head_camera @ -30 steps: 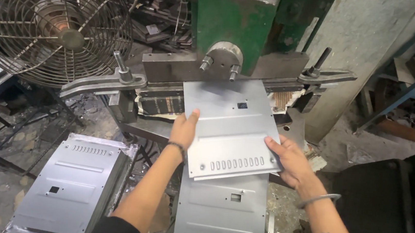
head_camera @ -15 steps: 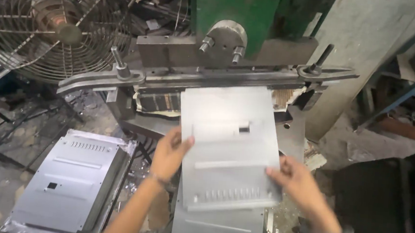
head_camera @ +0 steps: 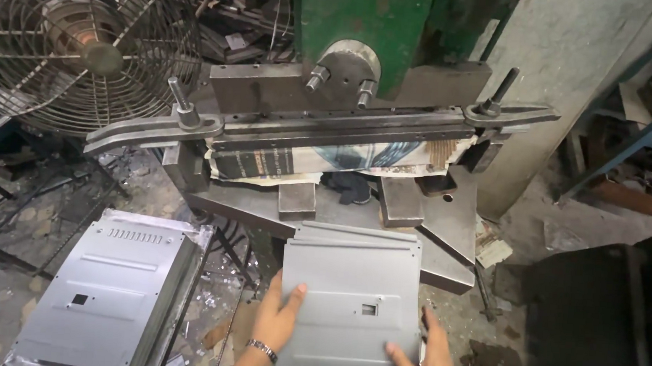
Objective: The person is checking and organizing manufactured metal panels at an industrial workstation, occasionally inserting them into a machine slot for alignment or measurement.
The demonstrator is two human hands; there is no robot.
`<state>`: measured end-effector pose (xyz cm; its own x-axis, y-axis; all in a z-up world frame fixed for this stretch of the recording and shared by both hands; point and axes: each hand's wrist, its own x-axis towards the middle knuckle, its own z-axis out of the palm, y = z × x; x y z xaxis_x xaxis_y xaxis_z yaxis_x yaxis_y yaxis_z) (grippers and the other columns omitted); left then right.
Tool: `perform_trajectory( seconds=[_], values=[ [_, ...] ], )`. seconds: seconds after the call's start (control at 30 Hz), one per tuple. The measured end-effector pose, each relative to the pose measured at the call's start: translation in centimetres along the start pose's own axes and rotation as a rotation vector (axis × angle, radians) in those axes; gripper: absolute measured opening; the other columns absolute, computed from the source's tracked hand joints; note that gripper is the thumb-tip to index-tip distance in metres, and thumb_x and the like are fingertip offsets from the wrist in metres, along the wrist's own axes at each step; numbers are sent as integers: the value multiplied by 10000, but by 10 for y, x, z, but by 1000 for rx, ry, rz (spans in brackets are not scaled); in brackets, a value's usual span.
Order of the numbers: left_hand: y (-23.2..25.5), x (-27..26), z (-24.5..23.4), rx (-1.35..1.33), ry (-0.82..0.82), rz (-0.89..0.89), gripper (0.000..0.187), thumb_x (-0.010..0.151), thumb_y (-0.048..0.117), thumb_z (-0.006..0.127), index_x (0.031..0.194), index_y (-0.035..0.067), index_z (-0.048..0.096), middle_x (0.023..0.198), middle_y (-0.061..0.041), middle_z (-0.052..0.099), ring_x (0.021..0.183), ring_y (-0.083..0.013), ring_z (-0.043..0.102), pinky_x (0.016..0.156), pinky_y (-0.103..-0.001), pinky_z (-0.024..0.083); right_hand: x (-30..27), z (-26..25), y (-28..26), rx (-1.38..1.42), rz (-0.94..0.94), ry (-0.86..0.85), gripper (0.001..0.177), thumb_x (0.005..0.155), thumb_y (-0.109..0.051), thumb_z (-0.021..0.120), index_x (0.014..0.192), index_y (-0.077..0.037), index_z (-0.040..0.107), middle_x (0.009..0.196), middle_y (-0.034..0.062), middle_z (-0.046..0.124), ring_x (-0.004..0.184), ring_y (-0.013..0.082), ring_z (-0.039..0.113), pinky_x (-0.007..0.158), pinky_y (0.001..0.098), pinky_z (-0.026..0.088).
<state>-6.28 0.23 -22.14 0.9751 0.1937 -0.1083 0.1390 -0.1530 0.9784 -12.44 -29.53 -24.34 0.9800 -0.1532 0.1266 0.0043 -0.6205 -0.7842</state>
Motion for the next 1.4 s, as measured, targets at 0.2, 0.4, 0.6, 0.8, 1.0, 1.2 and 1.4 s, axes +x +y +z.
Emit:
perform_trajectory(
  seconds=[0.2,0.4,0.6,0.8,1.0,1.2,1.4],
  values=[
    [24,23,4,-133,25,-41,600,866,170,722,1394,-38,528,1250,-152,717,1120,-212,682,969,-310,515,34,-13,-84,139,49,207,706,837,-278,746,1433,12,501,1426,202,583,1299,302,593,1067,397,475],
    [60,22,7,-247,96,-221,552,822,101,783,1315,-72,605,1174,-162,753,1040,-209,720,918,-303,533,42,-3,-115,83,239,235,698,831,-235,777,1421,12,497,1427,205,547,1323,309,544,1109,384,415],
    [67,1,2,-330,155,-234,510,786,48,776,1269,-42,638,1126,-151,767,998,-212,734,882,-309,547,40,-8,-100,445,278,148,747,817,-155,768,1464,0,428,1500,187,492,1391,295,479,1140,401,363],
    [36,-35,-26,-340,169,-221,443,745,34,819,1161,-47,689,1015,-191,792,908,-234,736,823,-343,568,34,-25,-62,601,111,122,720,825,-174,759,1448,6,446,1431,183,572,1315,267,562,1096,393,421],
    [-133,-26,-39,-291,-76,261,322,798,63,887,982,34,624,932,-192,734,796,-254,728,773,-399,597,5,-43,28,823,162,-197,580,852,-253,767,1298,87,619,1227,228,717,1171,282,646,1028,410,467],
    [-47,-60,-37,-527,-434,360,272,958,282,642,1111,65,581,1366,-284,560,1261,-346,610,1049,-491,472,-16,-57,29,729,-72,-238,670,781,-387,814,1224,80,632,1120,231,720,1105,314,678,1002,459,469],
    [-68,-51,-29,-699,-266,84,413,931,403,577,1211,99,560,1547,-188,469,1422,-297,486,1128,-466,424,-19,-71,-11,734,-156,-297,884,741,-468,819,1403,20,497,1208,215,681,1160,305,662,1058,438,419]
  ],
)
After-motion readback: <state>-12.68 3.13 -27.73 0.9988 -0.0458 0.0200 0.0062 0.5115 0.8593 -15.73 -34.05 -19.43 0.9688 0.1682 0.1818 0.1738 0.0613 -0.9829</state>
